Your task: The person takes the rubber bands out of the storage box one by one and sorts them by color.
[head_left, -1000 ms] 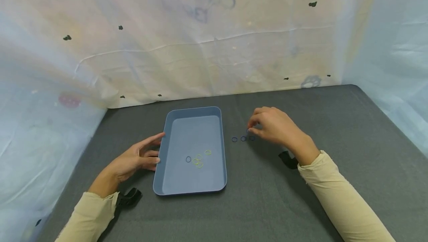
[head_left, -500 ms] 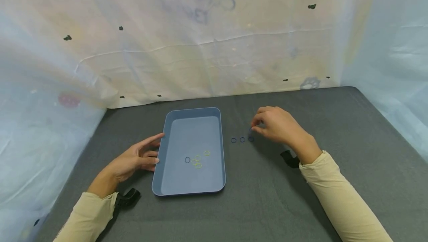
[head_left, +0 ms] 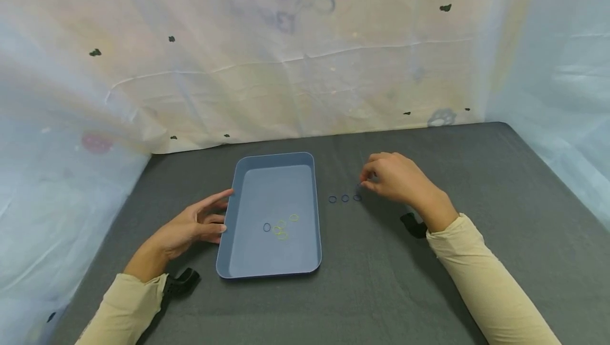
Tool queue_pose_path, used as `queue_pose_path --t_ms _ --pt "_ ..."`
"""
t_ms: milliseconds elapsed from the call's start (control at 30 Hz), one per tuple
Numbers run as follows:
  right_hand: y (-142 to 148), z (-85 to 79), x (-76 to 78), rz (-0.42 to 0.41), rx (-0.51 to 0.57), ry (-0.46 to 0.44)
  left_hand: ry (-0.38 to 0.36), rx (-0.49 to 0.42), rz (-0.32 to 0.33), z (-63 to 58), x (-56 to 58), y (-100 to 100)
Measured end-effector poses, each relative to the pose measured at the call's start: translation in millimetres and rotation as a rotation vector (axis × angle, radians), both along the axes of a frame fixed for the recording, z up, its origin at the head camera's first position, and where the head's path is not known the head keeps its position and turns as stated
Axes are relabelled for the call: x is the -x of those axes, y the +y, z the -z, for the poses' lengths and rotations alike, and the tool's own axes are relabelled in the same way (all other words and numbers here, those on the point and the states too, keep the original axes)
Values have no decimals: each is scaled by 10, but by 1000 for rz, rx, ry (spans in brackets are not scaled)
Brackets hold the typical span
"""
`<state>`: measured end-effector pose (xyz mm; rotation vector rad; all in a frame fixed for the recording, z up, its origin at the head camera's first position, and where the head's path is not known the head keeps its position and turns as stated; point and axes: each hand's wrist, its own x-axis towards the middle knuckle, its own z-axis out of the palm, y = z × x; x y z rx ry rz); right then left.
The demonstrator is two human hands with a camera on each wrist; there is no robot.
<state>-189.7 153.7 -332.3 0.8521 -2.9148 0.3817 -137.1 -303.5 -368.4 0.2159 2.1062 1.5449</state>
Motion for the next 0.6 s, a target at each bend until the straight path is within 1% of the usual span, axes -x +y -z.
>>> queue_pose_path --t_ms 167,433,600 --pt "5 22 23 -5 -19 -24 0 0 4 0 6 -10" --pt "7 52 64 -39 -44 -39 5 -6 -1 7 5 -15" --pt "5 73 80 -41 -72 -52 8 -9 3 9 -4 -21"
